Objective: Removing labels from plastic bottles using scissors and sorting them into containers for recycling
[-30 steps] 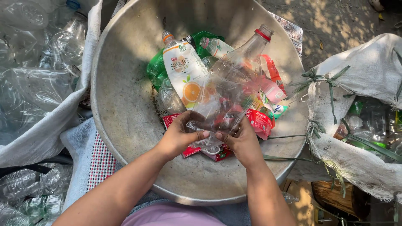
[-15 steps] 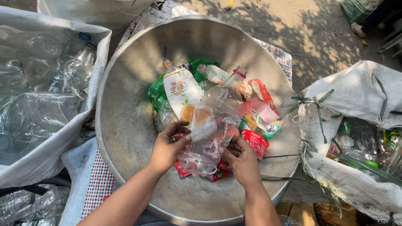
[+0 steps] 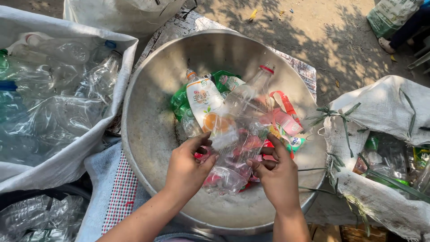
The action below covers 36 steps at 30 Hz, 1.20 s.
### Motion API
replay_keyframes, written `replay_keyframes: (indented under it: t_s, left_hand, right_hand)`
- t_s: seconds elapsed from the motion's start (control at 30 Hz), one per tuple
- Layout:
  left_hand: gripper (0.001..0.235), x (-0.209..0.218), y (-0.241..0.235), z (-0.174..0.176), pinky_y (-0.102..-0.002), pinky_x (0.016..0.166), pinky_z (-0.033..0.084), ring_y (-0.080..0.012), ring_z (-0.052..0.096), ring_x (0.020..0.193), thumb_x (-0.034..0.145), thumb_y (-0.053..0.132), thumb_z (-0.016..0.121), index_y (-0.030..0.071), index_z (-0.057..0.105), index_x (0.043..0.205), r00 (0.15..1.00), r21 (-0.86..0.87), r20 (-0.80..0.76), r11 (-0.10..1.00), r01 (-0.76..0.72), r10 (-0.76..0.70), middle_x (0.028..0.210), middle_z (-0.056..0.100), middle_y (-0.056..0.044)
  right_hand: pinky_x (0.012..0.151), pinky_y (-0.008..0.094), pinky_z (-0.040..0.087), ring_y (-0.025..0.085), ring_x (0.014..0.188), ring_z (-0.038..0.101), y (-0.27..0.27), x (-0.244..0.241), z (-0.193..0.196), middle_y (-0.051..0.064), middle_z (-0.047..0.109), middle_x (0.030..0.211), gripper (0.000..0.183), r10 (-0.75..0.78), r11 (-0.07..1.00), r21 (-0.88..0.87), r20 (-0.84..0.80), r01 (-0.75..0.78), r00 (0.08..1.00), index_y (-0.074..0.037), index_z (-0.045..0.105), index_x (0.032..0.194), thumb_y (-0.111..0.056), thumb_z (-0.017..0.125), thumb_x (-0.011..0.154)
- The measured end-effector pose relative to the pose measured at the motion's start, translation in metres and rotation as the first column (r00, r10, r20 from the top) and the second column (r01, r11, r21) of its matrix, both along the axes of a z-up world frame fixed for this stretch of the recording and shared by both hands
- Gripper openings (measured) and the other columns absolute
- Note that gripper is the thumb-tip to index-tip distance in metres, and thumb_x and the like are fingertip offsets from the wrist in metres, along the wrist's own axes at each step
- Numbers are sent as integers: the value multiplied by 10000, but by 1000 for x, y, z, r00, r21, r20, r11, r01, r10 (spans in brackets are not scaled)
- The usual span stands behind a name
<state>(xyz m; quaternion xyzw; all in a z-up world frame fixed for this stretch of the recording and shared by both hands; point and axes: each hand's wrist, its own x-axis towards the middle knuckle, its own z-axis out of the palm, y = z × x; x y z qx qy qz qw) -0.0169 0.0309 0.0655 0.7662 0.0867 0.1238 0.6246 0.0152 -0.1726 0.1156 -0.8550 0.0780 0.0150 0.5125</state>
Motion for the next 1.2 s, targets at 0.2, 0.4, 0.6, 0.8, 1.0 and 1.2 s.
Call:
replay_keyframes:
  t_s: [0.2, 0.4, 0.6, 0.8, 1.0, 1.2]
  left_hand:
    - [578, -90, 102, 60, -237, 689, 559, -127, 691, 848, 734, 12, 802, 49, 668, 1295, 972, 101, 152, 975, -198, 181, 1080, 769, -32]
    - [646, -242, 202, 94, -256, 720, 507, -167, 637, 906, 714, -117, 780, -62, 623, 1338, 851, 294, -15, 816, -498, 525, 1114, 716, -121]
    - [630, -362, 265, 48, -418, 804, 607, -257, 758, 934, 796, -16, 770, 99, 615, 1395, 324, 487, -708, 766, -420, 628, 1159, 759, -98]
    - [925, -435, 297, -65, -506, 972, 613, -329, 714, 1229, 782, 593, 674, 339, 367, 1616, -57, 711, -667, 657, 251, 743, 1561, 531, 33]
    - [930, -314, 273, -37, -450, 935, 613, -293, 725, 1169, 793, 572, 623, 282, 340, 1629, 431, 761, -649, 534, 369, 627, 1498, 573, -12]
    - [917, -194, 195, 19, -456, 887, 524, -324, 661, 1087, 709, 301, 796, 138, 429, 1534, 937, 585, -326, 751, 306, -129, 1459, 558, -72]
  right_hand:
    - [702, 269, 572, 176, 799, 646, 102, -54, 29, 117, 585, 1100, 790, 230, 947, 176, 209, -268, 950, -7, 461, 1489, 99, 766, 768]
    - [735, 233, 613, 177, 863, 736, 245, -134, 4, 172, 598, 1248, 1026, 718, 601, 348, 160, -720, 677, -160, 151, 1601, 45, 794, 829]
    - [638, 363, 607, 262, 758, 772, 319, -216, -65, 204, 665, 1324, 1020, 969, 72, 49, -240, -996, 58, -14, 166, 1601, -193, 783, 809]
    - [773, 340, 610, 227, 825, 770, 279, -161, -24, 94, 781, 1094, 785, 854, -42, -17, -520, -999, -27, -138, 493, 1508, -254, 790, 790]
    - [817, 462, 640, 365, 1203, 726, 88, -26, 63, 201, 600, 1528, 982, 795, 603, 230, -251, -764, 552, -58, 389, 1572, 92, 666, 641]
    - [898, 363, 480, 355, 1221, 582, -58, -11, 49, 239, 510, 1498, 627, 341, 939, -79, 92, -335, 936, 11, 363, 1609, 48, 496, 997]
